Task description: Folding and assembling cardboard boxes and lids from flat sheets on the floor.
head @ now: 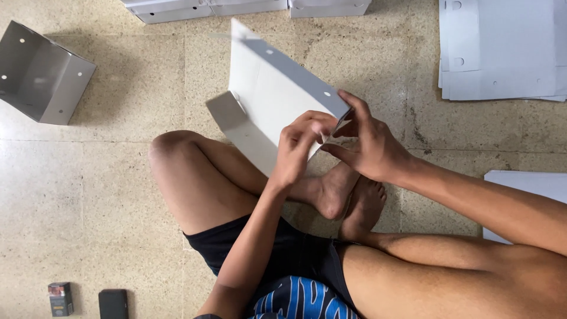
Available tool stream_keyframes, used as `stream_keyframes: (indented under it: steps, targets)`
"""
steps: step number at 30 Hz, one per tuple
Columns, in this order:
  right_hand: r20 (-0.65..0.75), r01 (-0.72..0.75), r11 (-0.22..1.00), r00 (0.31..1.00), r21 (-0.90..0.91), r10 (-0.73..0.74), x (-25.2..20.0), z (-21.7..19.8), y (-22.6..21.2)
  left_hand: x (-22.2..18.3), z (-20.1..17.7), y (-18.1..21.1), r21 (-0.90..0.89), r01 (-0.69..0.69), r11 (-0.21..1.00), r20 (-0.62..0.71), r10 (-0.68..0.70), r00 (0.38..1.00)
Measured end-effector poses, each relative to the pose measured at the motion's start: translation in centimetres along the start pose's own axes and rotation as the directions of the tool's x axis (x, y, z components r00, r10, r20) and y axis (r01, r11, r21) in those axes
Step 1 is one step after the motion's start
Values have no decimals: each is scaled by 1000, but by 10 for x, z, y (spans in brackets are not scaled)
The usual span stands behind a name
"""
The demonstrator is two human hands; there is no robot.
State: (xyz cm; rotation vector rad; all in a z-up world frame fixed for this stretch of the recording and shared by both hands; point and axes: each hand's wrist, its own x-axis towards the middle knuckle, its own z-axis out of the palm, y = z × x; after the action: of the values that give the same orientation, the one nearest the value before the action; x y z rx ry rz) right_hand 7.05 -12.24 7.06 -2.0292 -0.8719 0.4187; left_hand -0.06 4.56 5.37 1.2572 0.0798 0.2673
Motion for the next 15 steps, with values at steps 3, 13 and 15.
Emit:
stream_keyframes:
  steps: [3, 13, 15]
  targets:
    - [37, -121, 991, 992, -51, 123, -2, -4, 2, -4, -2, 24, 412, -134, 901, 158, 74, 985]
    - [376, 213, 851, 926, -479, -20, -4, 2, 32, -51, -22, 1, 782, -54, 621, 114, -57, 992]
    - [394, 183, 862, 919, -472, 20, -3, 0, 32, -58, -41, 2, 767, -40, 640, 83, -37, 996]
